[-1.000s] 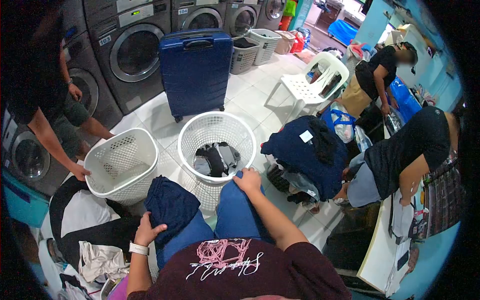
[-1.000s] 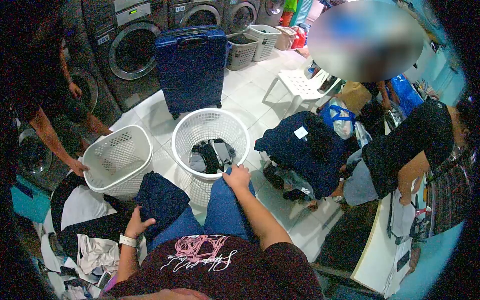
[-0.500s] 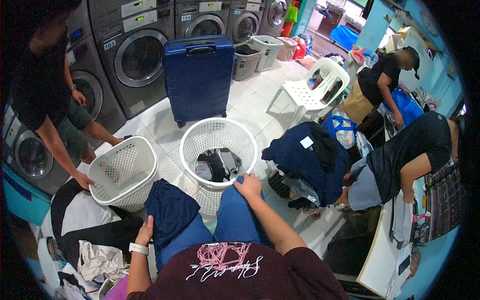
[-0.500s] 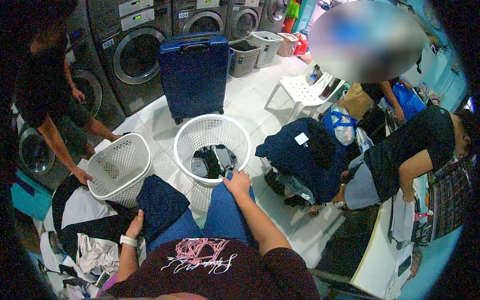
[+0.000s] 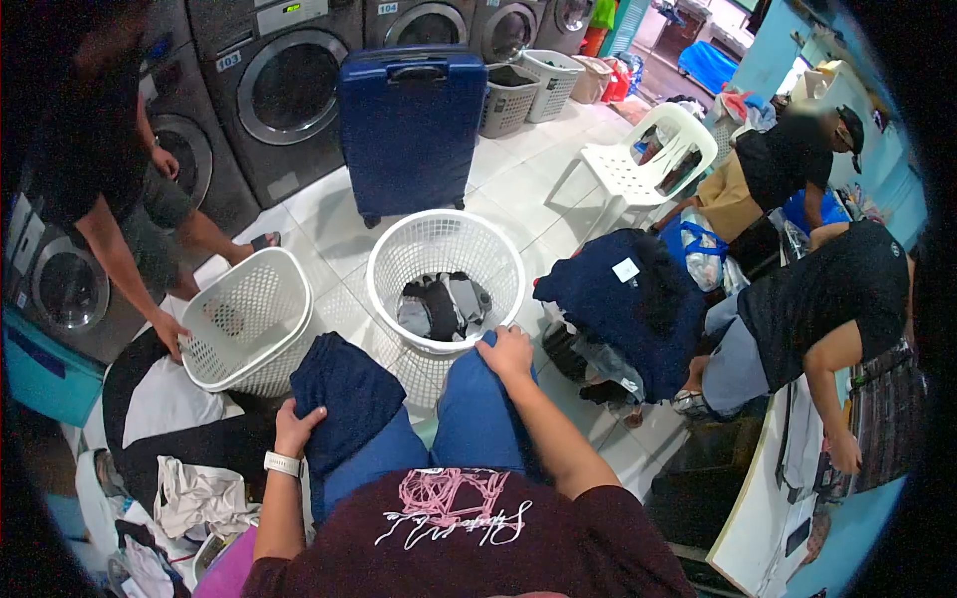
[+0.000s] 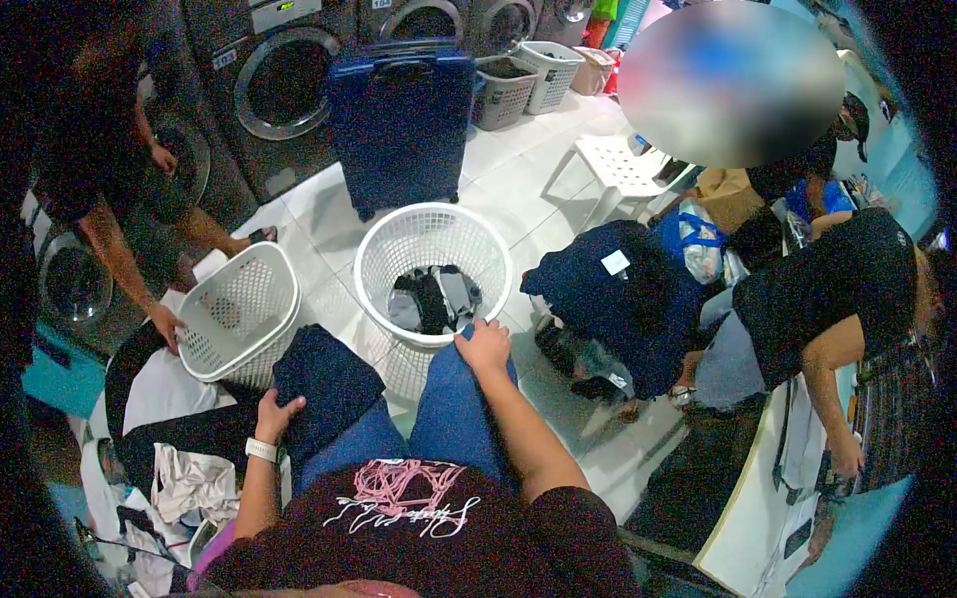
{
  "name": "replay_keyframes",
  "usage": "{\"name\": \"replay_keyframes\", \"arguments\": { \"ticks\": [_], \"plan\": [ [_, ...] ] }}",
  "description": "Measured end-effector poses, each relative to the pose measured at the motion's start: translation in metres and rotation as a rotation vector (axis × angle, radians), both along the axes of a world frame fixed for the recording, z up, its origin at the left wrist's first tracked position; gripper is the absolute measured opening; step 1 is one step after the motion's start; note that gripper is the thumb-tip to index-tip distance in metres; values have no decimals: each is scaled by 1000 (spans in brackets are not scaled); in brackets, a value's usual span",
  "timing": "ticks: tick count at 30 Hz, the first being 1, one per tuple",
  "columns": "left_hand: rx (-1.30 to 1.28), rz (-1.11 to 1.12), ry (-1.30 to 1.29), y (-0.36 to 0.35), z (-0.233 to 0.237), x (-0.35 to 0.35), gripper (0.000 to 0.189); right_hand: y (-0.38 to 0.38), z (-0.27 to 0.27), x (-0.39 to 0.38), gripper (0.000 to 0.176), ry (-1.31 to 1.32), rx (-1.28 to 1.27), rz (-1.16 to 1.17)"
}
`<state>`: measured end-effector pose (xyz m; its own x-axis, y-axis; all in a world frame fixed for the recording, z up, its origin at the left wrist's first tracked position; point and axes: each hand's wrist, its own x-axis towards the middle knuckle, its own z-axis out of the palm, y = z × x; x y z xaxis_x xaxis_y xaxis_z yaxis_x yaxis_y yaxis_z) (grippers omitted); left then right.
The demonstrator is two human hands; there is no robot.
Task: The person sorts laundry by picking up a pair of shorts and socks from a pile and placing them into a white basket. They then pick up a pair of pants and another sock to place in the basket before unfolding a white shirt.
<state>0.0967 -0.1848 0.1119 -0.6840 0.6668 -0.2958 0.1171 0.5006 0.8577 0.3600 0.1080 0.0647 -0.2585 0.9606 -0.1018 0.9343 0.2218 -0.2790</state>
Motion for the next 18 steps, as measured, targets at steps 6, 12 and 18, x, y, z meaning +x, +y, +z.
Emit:
{"name": "replay_keyframes", "arguments": {
  "ticks": [6, 12, 18],
  "plan": [
    [260, 236, -434, 3, -24, -6, 33, 0, -4, 1, 54, -20, 32, 26],
    [392, 137, -507, 29, -8, -12, 42, 24, -11, 10, 62, 44, -242, 74],
    [365, 114, -434, 89, 16, -21, 41, 14, 3, 7, 55, 31, -141, 49]
  ]
}}
